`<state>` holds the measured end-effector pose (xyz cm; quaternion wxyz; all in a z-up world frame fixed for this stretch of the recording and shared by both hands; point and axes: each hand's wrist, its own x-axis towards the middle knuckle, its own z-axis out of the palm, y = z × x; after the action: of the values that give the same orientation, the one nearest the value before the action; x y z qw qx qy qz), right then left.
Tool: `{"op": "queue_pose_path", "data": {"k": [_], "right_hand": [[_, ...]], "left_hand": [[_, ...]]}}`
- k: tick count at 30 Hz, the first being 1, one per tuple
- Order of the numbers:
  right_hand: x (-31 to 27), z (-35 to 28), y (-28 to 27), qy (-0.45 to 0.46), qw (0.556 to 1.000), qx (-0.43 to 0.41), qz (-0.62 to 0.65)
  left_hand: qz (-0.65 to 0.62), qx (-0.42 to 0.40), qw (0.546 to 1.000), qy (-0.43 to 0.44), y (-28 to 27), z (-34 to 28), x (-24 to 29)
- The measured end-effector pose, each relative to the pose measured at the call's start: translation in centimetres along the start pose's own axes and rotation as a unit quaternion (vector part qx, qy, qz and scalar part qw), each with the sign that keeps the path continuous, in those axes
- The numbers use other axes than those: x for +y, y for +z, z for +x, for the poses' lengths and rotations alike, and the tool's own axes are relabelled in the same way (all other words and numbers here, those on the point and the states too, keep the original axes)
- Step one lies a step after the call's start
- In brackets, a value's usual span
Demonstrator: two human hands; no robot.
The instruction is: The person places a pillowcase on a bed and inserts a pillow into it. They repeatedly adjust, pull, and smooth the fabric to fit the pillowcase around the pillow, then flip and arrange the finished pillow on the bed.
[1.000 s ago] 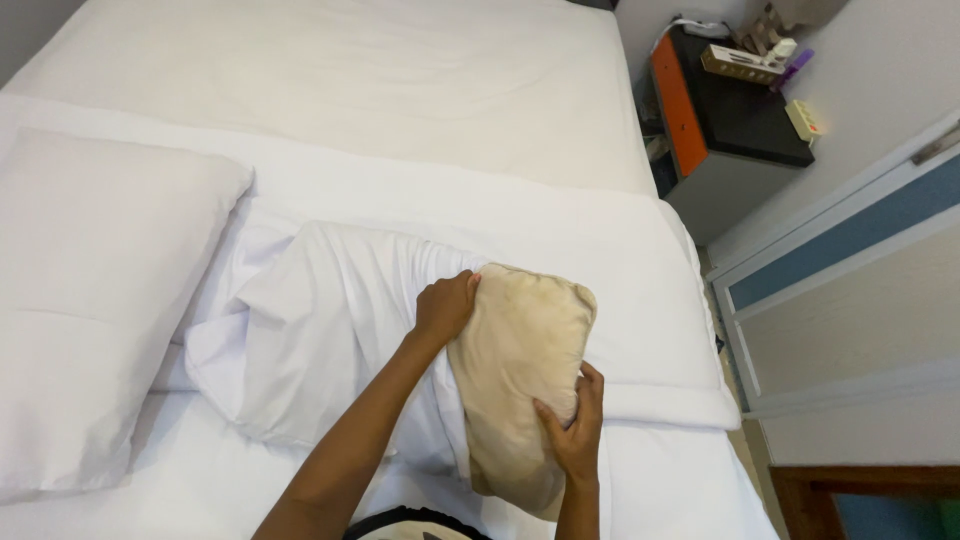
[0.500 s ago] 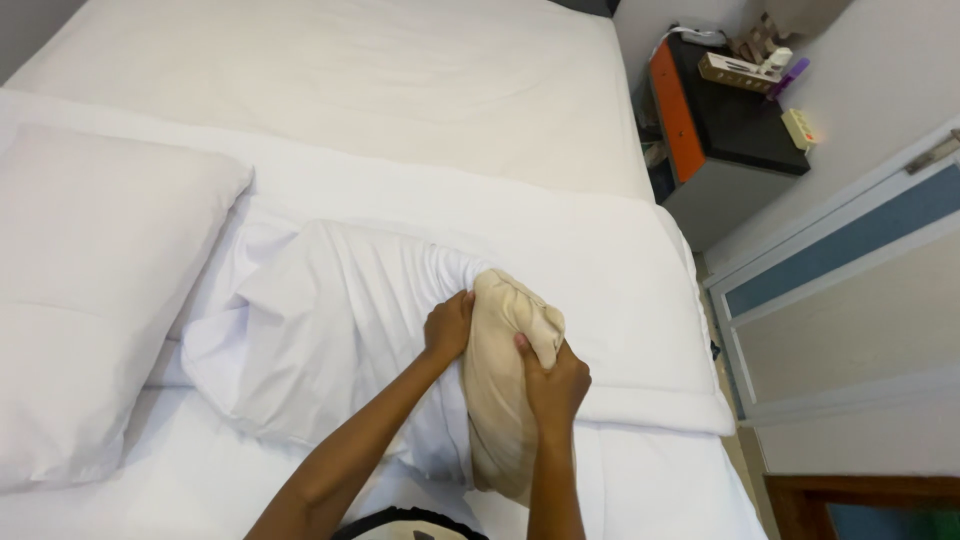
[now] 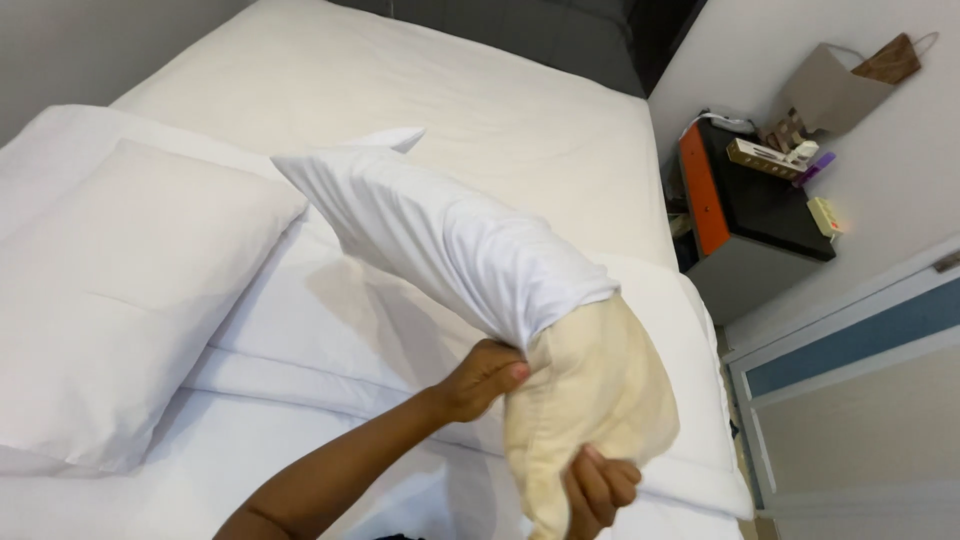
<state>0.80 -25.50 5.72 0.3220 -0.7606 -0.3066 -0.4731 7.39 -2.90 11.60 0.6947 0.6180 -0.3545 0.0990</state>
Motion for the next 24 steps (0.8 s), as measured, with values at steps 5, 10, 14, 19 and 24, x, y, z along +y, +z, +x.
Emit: {"op": "queue_pose_path", "data": {"k": [5, 10, 14, 19, 24], "right_hand": [[-3.5, -3.2, 3.6, -0.051, 0.997, -0.058, 0.024], [-1.9, -16.0, 8.6, 0.022, 0.912, -0.389, 0.126], [-2.0, -18.6, 9.0, 0.143, 0.813, -0.559, 0.075], [-0.9, -20.0, 10.8, 0.269, 0.661, -0.692, -0.108], [-0.7, -27.7, 13.0, 0.677, 0.378, -0.557, 0.298]], "left_hand": [[0.127, 0.071, 0.930, -0.337, -7.0, -15.2, -9.0], [0.367, 0.124, 0.755, -0.528, -8.6, -21.8, -12.1], [0.526, 0.137, 0.701, -0.461, -7.3, -21.8, -13.1], [0.658, 0.086, 0.626, -0.409, -8.1, -27.0, -21.7], [0.546, 0.247, 0.749, -0.283, -7.7, -26.7, -19.7]]}}
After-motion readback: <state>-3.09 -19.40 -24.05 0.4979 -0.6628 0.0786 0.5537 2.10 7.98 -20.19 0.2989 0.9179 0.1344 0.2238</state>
